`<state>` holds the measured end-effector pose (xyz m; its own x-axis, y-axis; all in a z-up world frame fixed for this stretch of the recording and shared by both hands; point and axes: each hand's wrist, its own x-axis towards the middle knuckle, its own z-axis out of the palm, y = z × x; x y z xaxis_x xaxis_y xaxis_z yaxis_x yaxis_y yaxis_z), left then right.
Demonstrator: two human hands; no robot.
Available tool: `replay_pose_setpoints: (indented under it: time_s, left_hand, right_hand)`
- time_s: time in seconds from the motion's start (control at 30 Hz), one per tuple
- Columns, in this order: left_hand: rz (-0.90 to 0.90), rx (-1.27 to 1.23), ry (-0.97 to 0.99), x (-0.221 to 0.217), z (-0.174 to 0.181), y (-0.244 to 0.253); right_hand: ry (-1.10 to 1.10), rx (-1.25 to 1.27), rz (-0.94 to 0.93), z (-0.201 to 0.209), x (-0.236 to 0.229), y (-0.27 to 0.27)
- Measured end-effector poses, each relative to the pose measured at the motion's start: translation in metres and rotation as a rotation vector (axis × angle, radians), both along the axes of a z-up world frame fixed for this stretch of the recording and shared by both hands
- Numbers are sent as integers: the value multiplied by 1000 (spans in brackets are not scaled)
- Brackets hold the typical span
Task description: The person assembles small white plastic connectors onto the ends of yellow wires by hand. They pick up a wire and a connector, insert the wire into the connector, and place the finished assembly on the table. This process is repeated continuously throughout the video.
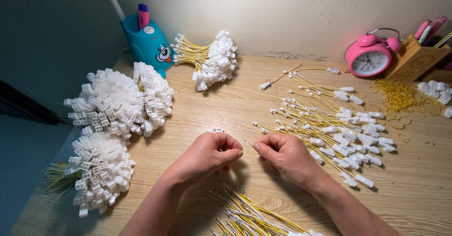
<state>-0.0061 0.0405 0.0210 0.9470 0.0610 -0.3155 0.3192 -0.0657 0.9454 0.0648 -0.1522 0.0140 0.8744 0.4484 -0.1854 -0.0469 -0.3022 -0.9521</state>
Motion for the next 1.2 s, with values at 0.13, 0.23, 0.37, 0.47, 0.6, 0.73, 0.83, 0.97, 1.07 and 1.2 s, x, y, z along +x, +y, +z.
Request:
replay_pose_setpoints:
  time_s: [0.13, 0.23, 0.37, 0.47, 0.6, 0.73, 0.83, 0.97, 1.07, 1.2]
  left_hand:
    - [110, 58, -136, 8, 0, 36]
    - [189, 514, -111, 10, 1, 44]
    - [110, 810, -190, 10, -8, 25]
    - [71, 1031, -355, 13, -29, 23]
    - [65, 1192, -471, 12, -33, 19]
    - [65, 1220, -473, 12, -32, 12]
    - [73, 1241, -495, 12, -33, 9]
    - [116, 1069, -549, 16, -40, 11]
    - [193, 918, -586, 19, -46, 19]
    - [262, 725, -584, 17, -51, 26]
  right_hand:
    - [28, -18, 13, -8, -2, 0]
    - [23, -62, 10, -4, -2, 0]
    - [53, -64, -5, -2, -5, 0]
    - [61, -52, -13, -2, -4, 0]
    - [53, -34, -14, -6, -2, 0]
    - [56, -24, -12, -8, -1, -1]
    - [52, -20, 3, -11, 1, -1]
    - [63, -7, -12, -5, -1, -1]
    - [69, 10, -19, 0, -3, -2]
    - [-51, -75, 10, -5, 4, -7]
